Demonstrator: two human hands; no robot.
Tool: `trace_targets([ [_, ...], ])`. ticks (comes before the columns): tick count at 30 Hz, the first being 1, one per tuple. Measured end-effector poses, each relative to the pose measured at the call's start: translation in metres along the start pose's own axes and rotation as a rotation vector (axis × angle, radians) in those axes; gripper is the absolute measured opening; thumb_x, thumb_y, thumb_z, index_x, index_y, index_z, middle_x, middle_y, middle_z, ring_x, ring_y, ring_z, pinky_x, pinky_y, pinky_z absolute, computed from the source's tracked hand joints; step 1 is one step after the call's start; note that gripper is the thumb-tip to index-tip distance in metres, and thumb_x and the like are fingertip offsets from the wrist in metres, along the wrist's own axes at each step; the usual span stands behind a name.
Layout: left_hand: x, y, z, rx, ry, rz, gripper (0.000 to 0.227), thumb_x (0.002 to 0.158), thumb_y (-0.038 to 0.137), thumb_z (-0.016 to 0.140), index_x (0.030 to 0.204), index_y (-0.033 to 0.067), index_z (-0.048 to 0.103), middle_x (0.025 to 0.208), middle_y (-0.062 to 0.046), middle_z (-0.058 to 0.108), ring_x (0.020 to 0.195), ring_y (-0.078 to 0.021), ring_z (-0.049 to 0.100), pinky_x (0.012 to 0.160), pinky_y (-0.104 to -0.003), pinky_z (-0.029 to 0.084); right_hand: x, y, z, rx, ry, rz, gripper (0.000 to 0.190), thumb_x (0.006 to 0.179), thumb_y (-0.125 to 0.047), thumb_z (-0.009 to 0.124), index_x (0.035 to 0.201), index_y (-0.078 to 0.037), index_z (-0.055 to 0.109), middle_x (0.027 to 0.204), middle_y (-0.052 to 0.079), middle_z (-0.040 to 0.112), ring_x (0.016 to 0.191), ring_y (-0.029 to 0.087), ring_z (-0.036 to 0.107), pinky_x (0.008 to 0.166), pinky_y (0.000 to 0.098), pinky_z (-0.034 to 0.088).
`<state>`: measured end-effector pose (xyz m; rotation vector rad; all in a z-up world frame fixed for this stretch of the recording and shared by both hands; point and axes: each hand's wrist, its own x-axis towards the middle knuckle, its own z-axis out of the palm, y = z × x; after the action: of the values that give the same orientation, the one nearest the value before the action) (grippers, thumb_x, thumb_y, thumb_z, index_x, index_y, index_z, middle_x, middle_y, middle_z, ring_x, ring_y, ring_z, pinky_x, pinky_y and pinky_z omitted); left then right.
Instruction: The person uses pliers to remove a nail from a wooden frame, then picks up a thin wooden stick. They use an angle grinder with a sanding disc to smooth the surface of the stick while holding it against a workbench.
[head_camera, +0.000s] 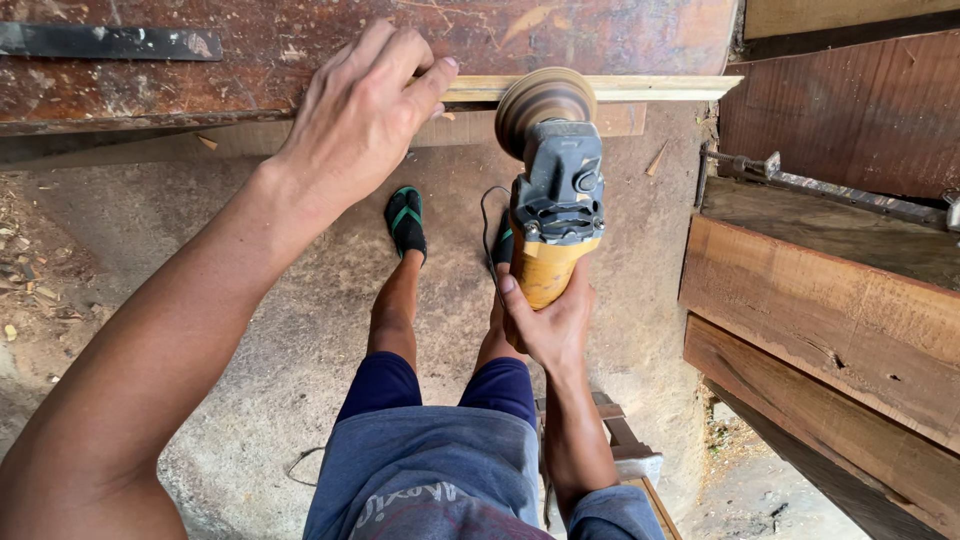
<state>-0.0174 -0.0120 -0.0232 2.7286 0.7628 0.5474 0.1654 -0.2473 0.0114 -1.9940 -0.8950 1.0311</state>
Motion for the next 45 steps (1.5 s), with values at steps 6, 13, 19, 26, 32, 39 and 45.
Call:
trace_targets([
  [6,0.002,-0.001,-0.011,-0.045,-0.037,-0.010,0.032,0.098,0.001,0.072,0.130,0.0002,0.072,0.109,-0.009,0.061,0.104,-0.0235,0.062,0.083,-0.035,0.060,-0.003,-0.002,0.010,0.003,-0.011,-0.044,0.064,0.086,-0.022,0.080,0.138,0.001,0.049,0.111,0.015,0.075,0.100,0.023,0.076,0.089,0.0370,0.060],
  [13,0.004,-0.002,-0.015,-0.102,-0.072,-0.007,0.027,0.103,0.002,0.067,0.129,-0.0025,0.071,0.111,-0.010,0.061,0.104,-0.0240,0.060,0.085,-0.035,0.060,-0.004,-0.003,0.011,0.027,0.055,0.049,0.061,0.085,-0.023,0.082,0.133,0.000,0.052,0.106,0.015,0.076,0.093,0.022,0.076,0.083,0.0361,0.061],
  [19,0.007,-0.004,-0.016,-0.094,-0.087,0.017,0.028,0.104,0.002,0.066,0.131,-0.0035,0.071,0.111,-0.010,0.061,0.104,-0.0238,0.059,0.085,-0.034,0.060,-0.003,-0.009,0.011,0.023,0.025,0.085,0.062,0.085,-0.026,0.081,0.133,0.000,0.052,0.105,0.015,0.078,0.094,0.023,0.078,0.085,0.0361,0.062],
  [26,0.010,-0.006,-0.020,-0.072,-0.122,0.068,0.033,0.097,-0.001,0.068,0.130,-0.0074,0.071,0.112,-0.011,0.063,0.106,-0.0243,0.060,0.088,-0.033,0.060,-0.005,-0.014,0.011,-0.042,-0.006,0.039,0.064,0.085,-0.027,0.082,0.133,0.000,0.052,0.108,0.016,0.078,0.098,0.025,0.078,0.087,0.0376,0.061],
  [32,0.012,-0.006,-0.021,-0.065,-0.141,0.060,0.033,0.095,-0.001,0.068,0.127,-0.0084,0.070,0.116,-0.013,0.064,0.108,-0.0250,0.061,0.089,-0.034,0.060,-0.005,-0.016,0.012,-0.054,0.000,0.042,0.066,0.083,-0.026,0.083,0.135,0.000,0.051,0.108,0.016,0.077,0.098,0.026,0.078,0.086,0.0377,0.061],
  [39,0.012,-0.009,-0.020,-0.075,-0.152,0.079,0.034,0.095,-0.001,0.068,0.128,-0.0087,0.069,0.114,-0.013,0.063,0.105,-0.0257,0.060,0.087,-0.033,0.060,-0.004,-0.012,0.008,0.016,0.033,0.097,0.061,0.086,-0.025,0.082,0.133,0.000,0.053,0.107,0.015,0.079,0.097,0.024,0.079,0.087,0.0370,0.062],
  [45,0.014,-0.009,-0.024,-0.083,-0.154,0.091,0.035,0.095,-0.002,0.068,0.129,-0.0090,0.070,0.114,-0.013,0.063,0.104,-0.0254,0.060,0.087,-0.034,0.060,-0.004,-0.012,0.012,-0.066,0.005,0.030,0.063,0.083,-0.023,0.084,0.131,0.001,0.052,0.105,0.016,0.077,0.095,0.024,0.077,0.085,0.0365,0.060],
])
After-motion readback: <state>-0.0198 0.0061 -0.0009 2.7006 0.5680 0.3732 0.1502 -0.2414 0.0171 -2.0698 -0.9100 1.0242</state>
